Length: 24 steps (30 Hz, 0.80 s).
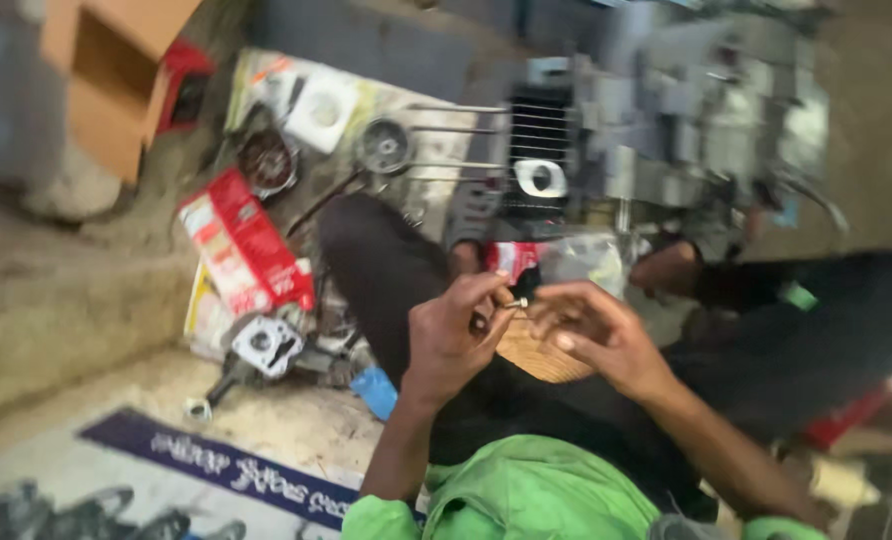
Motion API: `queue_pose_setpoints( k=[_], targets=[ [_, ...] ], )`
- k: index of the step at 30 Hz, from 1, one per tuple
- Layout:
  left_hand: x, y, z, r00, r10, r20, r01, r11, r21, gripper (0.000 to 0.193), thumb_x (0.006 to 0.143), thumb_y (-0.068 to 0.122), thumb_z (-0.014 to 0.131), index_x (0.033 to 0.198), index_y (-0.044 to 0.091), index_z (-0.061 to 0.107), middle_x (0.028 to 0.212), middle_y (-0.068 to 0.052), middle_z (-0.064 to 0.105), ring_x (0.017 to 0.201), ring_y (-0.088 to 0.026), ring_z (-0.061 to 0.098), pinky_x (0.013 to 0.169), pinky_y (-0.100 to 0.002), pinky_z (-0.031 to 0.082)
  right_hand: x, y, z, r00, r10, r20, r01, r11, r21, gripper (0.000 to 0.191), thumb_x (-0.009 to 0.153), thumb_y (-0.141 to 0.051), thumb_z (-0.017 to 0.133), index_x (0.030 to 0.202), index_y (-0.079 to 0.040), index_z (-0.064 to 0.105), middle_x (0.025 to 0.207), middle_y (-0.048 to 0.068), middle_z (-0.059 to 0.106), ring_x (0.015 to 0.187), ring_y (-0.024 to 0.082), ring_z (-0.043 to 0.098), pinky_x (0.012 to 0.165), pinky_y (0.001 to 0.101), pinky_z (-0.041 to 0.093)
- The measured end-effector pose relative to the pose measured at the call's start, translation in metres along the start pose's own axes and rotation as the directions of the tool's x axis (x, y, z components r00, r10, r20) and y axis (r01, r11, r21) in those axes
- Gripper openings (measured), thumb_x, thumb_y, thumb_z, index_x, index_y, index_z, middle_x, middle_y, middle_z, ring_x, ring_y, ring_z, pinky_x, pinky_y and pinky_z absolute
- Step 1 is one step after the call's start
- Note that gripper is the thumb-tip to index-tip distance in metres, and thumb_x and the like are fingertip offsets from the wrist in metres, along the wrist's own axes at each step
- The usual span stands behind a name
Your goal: The person sits on the floor and works on a disassembled motorcycle engine. They handle small parts and use a wrench to tighten bolts on the engine block.
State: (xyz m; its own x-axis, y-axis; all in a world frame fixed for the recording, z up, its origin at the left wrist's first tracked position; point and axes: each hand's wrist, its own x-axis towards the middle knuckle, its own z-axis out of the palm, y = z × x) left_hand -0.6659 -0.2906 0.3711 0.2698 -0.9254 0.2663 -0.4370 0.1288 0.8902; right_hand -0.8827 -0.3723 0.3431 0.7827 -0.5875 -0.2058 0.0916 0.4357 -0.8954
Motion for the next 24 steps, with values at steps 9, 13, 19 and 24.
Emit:
queue_pose_setpoints(
  k=[9,13,19,24],
  targets=[
    [0.082,0.148,0.129,0.958,0.041,0.284,-0.1,0.975,0.197,0.062,0.082,0.003,0.083,0.138,0.012,0.056,0.101,-0.008,0.071,0.081,-0.028,0.072,0.069,-0.037,0.056,-0.072,-0.091,-0.088,0.946,0.098,-0.308,-0.074,0.993,0.088,0.019,0.107,-0.016,0.062,0.114,0.001,0.064,0.095,0.009,0.07,0.08,0.014,0.065,0.072,0.0302,0.056],
    [0.083,0.182,0.146,0.931,-0.131,0.341,0.089,0.987,0.137,0.081,0.076,0.01,0.087,0.145,0.009,0.045,0.098,-0.011,0.064,0.085,-0.026,0.069,0.072,-0.037,0.056,-0.102,-0.1,-0.098,0.899,0.065,-0.434,0.061,0.961,0.27,0.014,0.106,-0.016,0.059,0.106,-0.002,0.06,0.096,0.004,0.064,0.084,0.014,0.066,0.074,0.0306,0.058],
    [0.056,0.211,0.185,0.875,-0.066,0.479,0.14,0.983,-0.121,0.076,0.087,-0.016,0.056,0.156,0.007,0.033,0.128,-0.018,0.058,0.113,-0.027,0.063,0.093,-0.035,0.054,-0.147,-0.131,-0.125,0.835,0.041,-0.548,0.184,0.919,0.349,0.013,0.094,-0.01,0.06,0.106,-0.01,0.063,0.098,-0.001,0.065,0.087,0.008,0.064,0.077,0.025,0.053],
    [0.04,0.226,0.214,0.82,-0.191,0.54,0.423,0.837,-0.347,0.079,0.086,-0.021,0.042,0.156,0.011,0.029,0.133,-0.016,0.059,0.115,-0.023,0.067,0.096,-0.033,0.054,-0.175,-0.153,-0.12,0.809,0.014,-0.587,0.112,0.978,0.177,0.009,0.099,-0.017,0.066,0.105,-0.01,0.066,0.09,-0.005,0.062,0.072,0.004,0.054,0.064,0.0214,0.041]
  ],
)
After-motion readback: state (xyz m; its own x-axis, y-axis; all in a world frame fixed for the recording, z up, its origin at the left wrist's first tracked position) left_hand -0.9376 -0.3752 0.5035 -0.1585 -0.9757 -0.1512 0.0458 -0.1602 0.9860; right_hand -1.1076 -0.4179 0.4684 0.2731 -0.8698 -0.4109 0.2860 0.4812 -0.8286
